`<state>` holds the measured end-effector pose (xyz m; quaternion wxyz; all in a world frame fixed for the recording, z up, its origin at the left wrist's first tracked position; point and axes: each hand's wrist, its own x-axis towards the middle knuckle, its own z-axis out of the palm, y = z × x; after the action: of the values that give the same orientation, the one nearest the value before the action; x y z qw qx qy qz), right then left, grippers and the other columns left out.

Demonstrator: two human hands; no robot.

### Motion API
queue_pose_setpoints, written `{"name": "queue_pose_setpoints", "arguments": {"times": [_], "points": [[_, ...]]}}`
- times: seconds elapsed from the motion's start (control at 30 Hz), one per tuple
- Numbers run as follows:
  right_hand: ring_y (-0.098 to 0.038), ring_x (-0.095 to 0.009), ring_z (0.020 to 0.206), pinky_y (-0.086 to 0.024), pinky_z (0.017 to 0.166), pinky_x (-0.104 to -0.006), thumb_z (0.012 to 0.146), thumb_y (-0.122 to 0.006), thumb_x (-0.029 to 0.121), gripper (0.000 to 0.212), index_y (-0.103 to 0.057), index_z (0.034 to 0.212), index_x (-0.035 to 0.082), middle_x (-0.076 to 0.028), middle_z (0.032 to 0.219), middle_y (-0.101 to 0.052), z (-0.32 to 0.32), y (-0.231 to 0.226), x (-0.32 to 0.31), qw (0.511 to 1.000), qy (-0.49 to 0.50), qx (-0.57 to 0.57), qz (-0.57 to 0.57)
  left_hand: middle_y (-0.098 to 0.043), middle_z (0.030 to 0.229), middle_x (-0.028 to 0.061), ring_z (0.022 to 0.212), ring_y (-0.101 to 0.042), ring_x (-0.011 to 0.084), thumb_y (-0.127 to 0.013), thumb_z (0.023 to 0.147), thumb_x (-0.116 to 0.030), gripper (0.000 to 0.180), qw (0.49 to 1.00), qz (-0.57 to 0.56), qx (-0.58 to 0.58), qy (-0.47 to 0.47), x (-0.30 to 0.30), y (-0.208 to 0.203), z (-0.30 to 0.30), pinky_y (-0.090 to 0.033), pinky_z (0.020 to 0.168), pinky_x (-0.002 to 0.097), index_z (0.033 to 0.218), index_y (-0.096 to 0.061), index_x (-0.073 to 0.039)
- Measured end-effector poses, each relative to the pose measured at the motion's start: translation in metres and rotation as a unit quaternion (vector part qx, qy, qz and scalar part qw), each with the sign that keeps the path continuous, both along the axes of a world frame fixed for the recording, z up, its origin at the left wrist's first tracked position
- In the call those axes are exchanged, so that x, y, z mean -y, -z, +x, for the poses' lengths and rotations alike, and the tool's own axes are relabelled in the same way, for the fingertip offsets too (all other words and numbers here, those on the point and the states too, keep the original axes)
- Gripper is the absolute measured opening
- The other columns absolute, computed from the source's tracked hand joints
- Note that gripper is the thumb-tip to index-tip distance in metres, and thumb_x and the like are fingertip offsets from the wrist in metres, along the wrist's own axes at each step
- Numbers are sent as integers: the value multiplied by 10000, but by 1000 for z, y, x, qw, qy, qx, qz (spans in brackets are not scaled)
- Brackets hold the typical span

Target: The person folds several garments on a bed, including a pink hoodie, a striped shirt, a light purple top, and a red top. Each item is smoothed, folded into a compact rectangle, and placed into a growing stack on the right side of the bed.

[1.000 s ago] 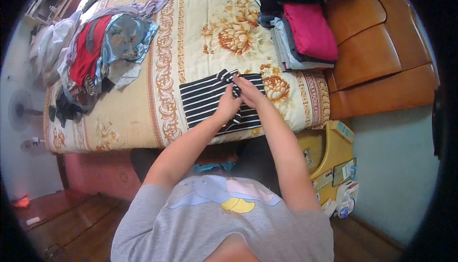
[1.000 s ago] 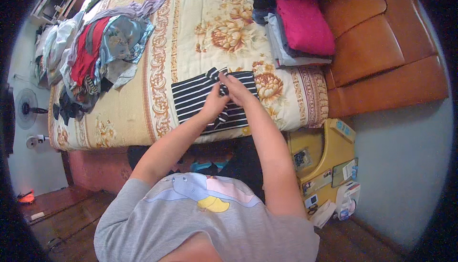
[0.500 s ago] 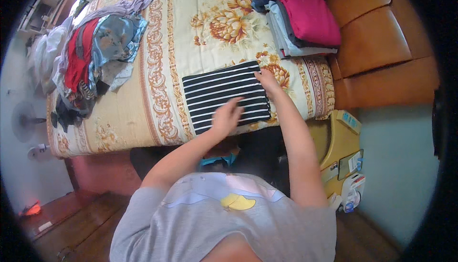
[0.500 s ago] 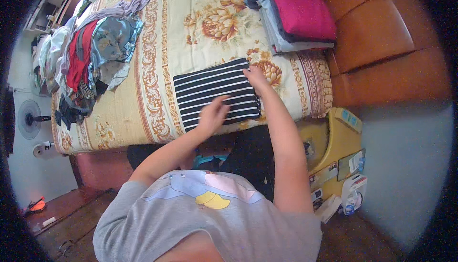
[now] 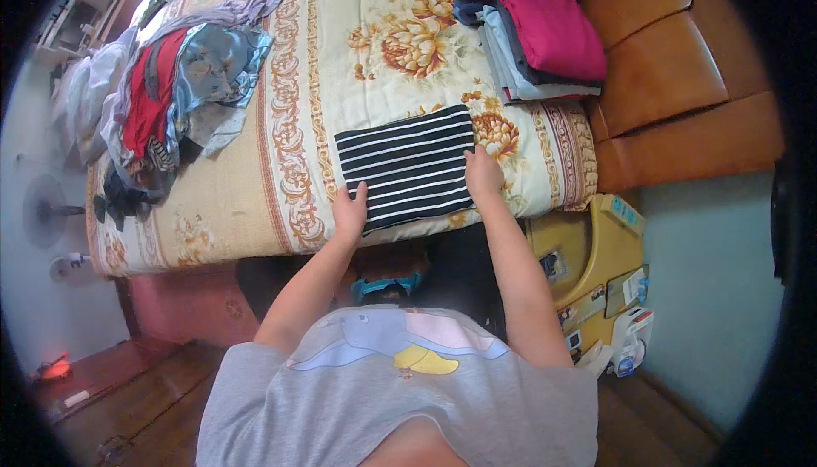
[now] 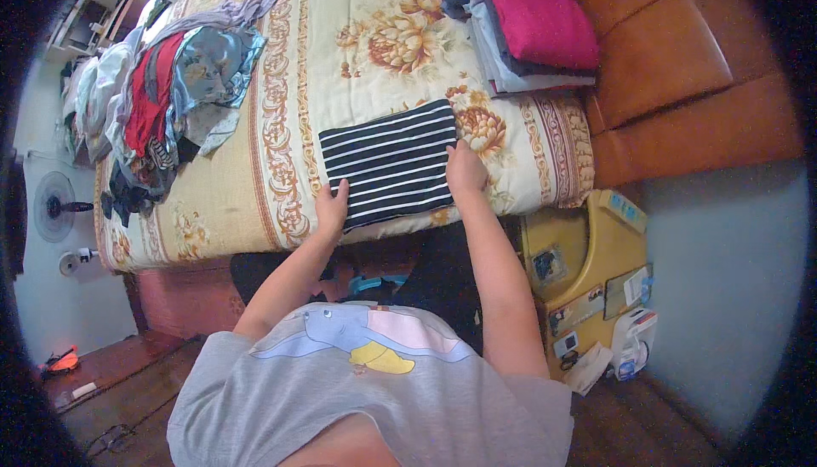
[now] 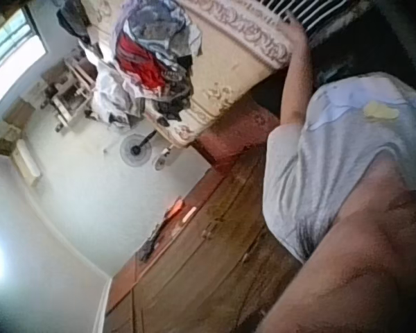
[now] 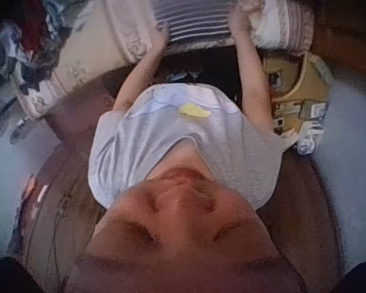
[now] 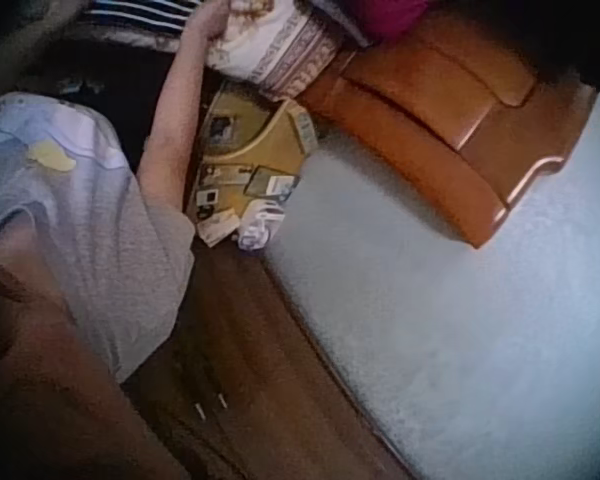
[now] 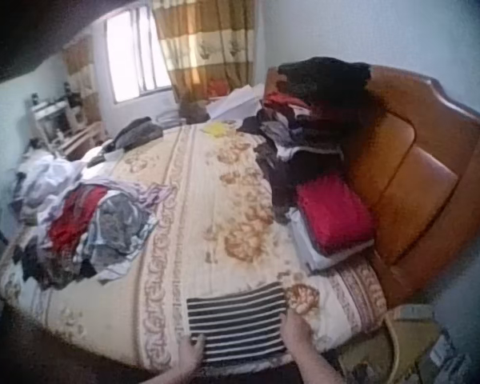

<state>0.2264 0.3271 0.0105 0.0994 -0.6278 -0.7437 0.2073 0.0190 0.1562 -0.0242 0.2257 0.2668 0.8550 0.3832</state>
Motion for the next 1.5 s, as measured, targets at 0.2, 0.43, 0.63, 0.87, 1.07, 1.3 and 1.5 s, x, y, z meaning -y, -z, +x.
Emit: {"name": "queue_pose_setpoints", "arguments": {"times": [0.2,0.43,0.63,0.87,1.07,1.3,1.5], "points": [[-548,-354,946,-453,790,-430,768,-636,378,498,-499,1002,-40,-235,965,-566,-12,-1,-14,994,7,11,110,-608,879,249,847,-590,372,-616,770,-418,505,998,34,-36,-28,-27,-28,-11,-445,750,412,956,-561,48],[-575,-425,879,-460,769,-444,712,-663,486,692,-493,988,-126,-295,912,-583,-47,27,-59,994,33,-102,0,-637,730,176,680,-623,265,-655,751,-372,419,999,-26,-38,10,-81,7,-82,-466,621,361,816,-624,41],[-567,-209,923,-452,784,-330,749,-690,287,523,-516,1132,-24,-134,1039,-591,-35,5,-91,838,35,-401,-369,-582,709,65,655,-514,118,-646,787,-233,264,974,54,213,49,-85,-13,-109,-421,579,283,802,-599,26],[-557,-167,818,-437,739,-261,657,-685,-10,304,-551,926,36,-40,872,-589,-23,-112,-61,892,-177,-409,-74,-553,634,39,605,-516,91,-677,738,-38,130,950,195,-76,231,-56,-172,-121,-419,558,240,781,-559,-4],[-496,-310,882,-403,779,-383,566,-605,-29,343,-543,882,92,-94,875,-505,-3,-104,14,904,-284,-205,246,-657,913,82,762,-643,215,-627,657,47,219,825,275,-412,271,9,-143,-114,-507,610,290,864,-618,-25],[-504,-292,861,-415,747,-381,631,-562,-34,201,-564,796,80,-95,842,-501,23,14,85,920,-277,-153,230,-604,1071,119,994,-584,272,-623,696,-33,163,823,185,-383,377,97,-17,-88,-482,805,371,854,-587,-29],[-485,-320,996,-361,867,-441,719,-562,76,164,-581,882,81,-100,1003,-531,20,-24,82,920,-216,-155,290,-480,1255,146,1161,-454,326,-639,694,-82,319,875,136,-346,310,88,-42,-75,-307,970,490,1001,-556,-53]]}}
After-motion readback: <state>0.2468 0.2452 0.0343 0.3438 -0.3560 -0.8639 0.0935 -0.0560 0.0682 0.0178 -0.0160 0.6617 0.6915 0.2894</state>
